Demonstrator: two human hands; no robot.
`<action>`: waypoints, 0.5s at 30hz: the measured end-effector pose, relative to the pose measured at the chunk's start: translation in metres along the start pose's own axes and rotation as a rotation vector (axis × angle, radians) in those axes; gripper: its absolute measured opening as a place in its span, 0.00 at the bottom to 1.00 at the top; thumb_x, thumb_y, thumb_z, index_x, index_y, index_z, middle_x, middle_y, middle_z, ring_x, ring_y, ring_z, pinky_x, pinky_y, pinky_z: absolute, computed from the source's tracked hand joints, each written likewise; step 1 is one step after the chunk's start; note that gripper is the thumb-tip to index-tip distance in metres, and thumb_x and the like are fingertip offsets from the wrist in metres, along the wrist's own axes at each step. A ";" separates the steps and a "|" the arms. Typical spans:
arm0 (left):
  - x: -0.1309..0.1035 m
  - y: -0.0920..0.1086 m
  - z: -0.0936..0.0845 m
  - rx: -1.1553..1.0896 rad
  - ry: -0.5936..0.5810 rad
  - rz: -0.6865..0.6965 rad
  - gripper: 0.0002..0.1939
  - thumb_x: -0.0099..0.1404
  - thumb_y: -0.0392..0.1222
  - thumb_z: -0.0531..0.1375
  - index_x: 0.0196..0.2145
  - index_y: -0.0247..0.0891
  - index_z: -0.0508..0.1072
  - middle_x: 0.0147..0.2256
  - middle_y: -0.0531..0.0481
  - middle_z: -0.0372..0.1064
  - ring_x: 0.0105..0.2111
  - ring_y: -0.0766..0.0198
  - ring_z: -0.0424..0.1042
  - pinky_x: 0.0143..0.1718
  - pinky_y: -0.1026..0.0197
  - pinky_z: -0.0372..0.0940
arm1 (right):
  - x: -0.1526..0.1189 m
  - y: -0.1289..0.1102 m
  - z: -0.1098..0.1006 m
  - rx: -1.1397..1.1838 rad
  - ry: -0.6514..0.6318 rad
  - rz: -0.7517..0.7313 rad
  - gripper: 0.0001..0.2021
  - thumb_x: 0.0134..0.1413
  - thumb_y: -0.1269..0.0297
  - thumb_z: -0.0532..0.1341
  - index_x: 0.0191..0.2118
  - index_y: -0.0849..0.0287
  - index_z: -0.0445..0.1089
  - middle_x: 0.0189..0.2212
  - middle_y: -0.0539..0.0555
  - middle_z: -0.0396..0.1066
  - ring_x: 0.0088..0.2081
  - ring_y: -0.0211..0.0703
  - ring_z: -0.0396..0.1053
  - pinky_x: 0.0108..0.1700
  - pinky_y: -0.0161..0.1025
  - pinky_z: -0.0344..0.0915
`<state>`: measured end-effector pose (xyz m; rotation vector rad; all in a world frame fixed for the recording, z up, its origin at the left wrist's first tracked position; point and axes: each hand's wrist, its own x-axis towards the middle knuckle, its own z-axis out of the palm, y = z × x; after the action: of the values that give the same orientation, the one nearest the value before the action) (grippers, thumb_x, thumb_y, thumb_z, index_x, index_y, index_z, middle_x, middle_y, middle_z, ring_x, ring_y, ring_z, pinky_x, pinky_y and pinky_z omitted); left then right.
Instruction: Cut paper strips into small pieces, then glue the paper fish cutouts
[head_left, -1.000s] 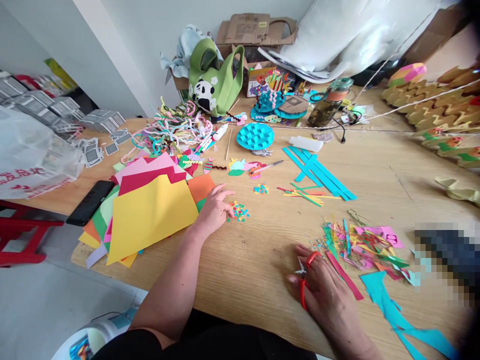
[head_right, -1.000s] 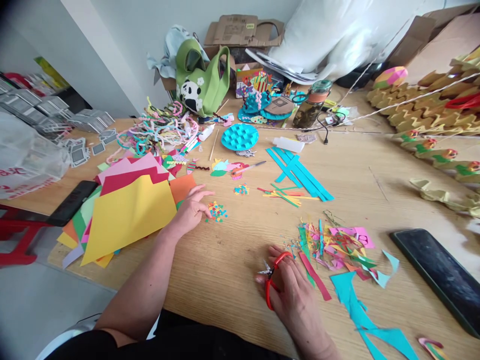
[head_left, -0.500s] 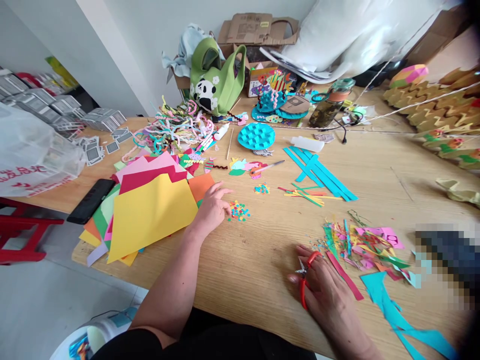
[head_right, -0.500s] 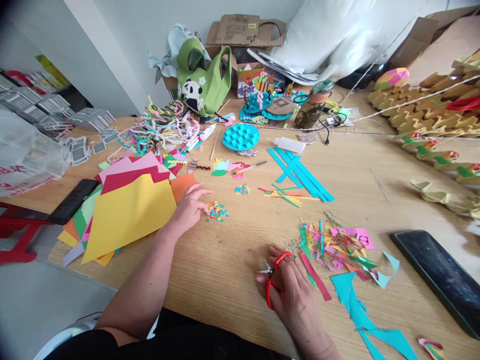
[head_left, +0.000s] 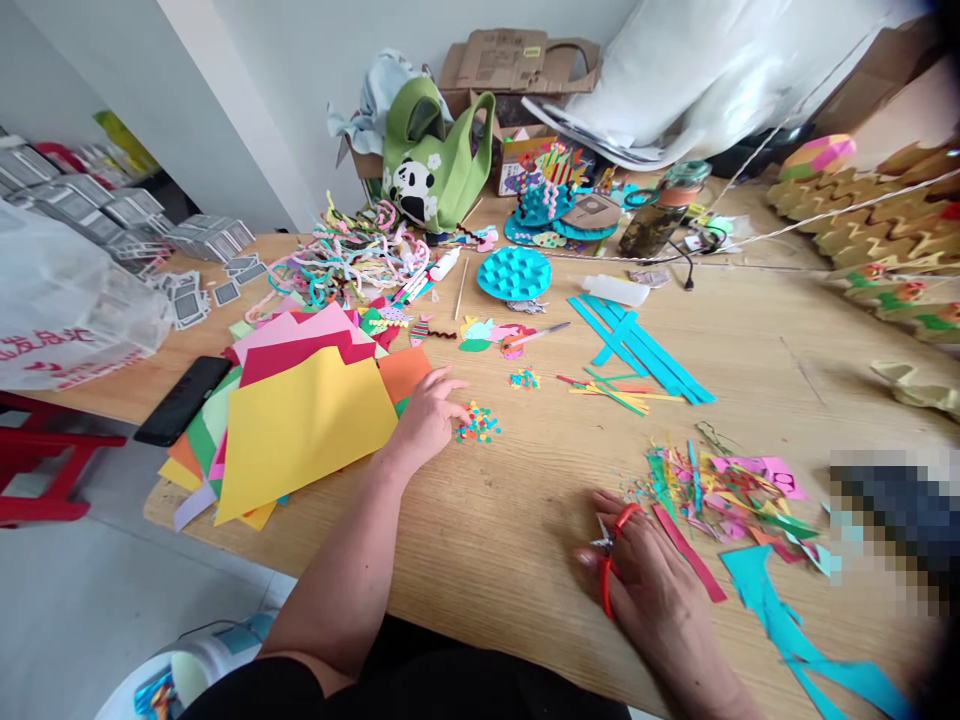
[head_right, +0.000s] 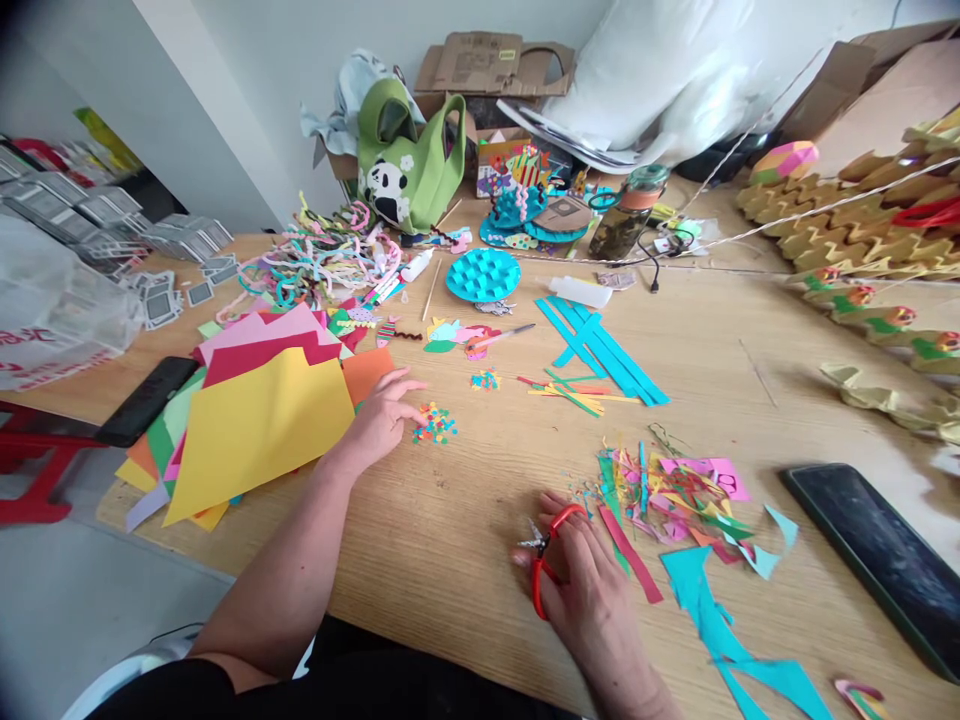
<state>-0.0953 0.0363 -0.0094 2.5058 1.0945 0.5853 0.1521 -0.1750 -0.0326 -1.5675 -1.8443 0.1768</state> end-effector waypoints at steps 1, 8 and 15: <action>0.000 0.000 0.001 0.005 0.004 0.002 0.26 0.51 0.15 0.50 0.30 0.42 0.80 0.50 0.49 0.70 0.60 0.55 0.57 0.59 0.46 0.58 | 0.000 0.000 0.000 0.000 -0.001 -0.002 0.13 0.59 0.62 0.61 0.47 0.59 0.63 0.51 0.64 0.68 0.53 0.53 0.68 0.50 0.48 0.69; 0.001 0.001 0.005 0.045 0.018 -0.006 0.28 0.53 0.16 0.51 0.39 0.41 0.79 0.52 0.46 0.68 0.60 0.54 0.55 0.60 0.44 0.56 | 0.001 -0.001 -0.001 -0.008 -0.002 -0.014 0.12 0.59 0.63 0.61 0.47 0.59 0.63 0.50 0.64 0.69 0.53 0.53 0.68 0.50 0.47 0.69; 0.000 -0.001 0.007 0.039 0.053 0.004 0.25 0.54 0.17 0.51 0.36 0.40 0.80 0.53 0.46 0.67 0.61 0.53 0.54 0.60 0.43 0.57 | 0.002 -0.001 -0.001 -0.004 -0.016 -0.002 0.12 0.59 0.62 0.60 0.47 0.59 0.62 0.48 0.63 0.70 0.53 0.53 0.68 0.49 0.46 0.69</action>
<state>-0.0926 0.0357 -0.0154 2.5402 1.1303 0.6405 0.1517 -0.1742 -0.0305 -1.5713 -1.8590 0.1857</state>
